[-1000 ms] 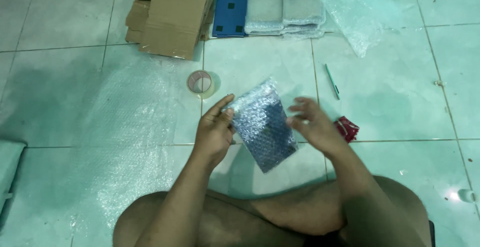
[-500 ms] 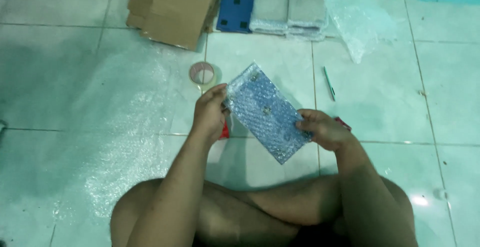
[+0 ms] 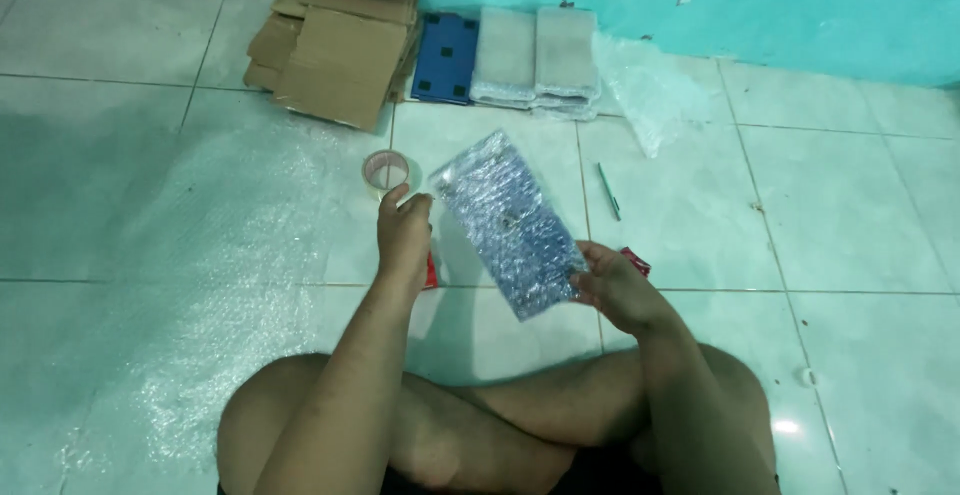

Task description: Wrapping a small mirror in bubble wrap and securing it with adhesive tape using a dispenser.

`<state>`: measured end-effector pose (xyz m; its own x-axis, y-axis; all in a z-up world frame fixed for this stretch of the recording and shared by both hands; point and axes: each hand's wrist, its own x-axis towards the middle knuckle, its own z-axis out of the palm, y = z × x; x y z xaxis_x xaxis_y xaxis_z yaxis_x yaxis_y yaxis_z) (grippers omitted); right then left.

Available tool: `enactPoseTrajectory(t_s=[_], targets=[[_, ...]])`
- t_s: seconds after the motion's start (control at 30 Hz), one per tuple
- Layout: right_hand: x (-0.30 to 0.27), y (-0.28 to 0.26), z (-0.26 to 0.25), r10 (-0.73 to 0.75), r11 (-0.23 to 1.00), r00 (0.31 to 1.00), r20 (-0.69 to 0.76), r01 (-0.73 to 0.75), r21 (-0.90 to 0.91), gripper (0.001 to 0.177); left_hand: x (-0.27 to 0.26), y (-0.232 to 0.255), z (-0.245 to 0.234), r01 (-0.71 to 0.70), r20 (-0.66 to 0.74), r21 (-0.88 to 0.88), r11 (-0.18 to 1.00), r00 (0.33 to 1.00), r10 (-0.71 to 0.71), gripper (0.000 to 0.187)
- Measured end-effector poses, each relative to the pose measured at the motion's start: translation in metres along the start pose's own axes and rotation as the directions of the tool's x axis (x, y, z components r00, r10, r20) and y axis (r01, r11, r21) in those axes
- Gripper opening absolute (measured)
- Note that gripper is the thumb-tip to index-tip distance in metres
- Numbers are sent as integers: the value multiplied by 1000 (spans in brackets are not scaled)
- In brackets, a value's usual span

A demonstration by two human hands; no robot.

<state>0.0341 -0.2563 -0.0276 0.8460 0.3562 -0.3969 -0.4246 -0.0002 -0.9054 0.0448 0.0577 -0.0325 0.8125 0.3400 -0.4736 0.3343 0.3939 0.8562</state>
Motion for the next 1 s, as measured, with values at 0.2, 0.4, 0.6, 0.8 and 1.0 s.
enactPoseTrajectory(t_s=[0.2, 0.4, 0.6, 0.8, 1.0], targets=[[-25, 9, 28, -716, 326, 695, 60, 409, -853, 27, -93, 62, 2, 392, 503, -469, 791, 855, -126, 118], [-61, -30, 64, -829, -24, 519, 210, 341, -940, 27, -19, 4, -47, 334, 578, -446, 830, 816, -18, 39], [-82, -22, 57, -151, 986, 899, -412, 165, -1, 61, -50, 4, -2, 302, 418, -596, 744, 908, -34, 61], [-53, -21, 99, 52, 926, 947, -316, 72, 370, 19, -103, -29, 45, 337, 476, -446, 829, 874, -99, 61], [7, 17, 36, 178, 981, 947, -268, -148, 126, 36, -47, -83, 45, 270, 306, 17, 963, 915, -262, 63]])
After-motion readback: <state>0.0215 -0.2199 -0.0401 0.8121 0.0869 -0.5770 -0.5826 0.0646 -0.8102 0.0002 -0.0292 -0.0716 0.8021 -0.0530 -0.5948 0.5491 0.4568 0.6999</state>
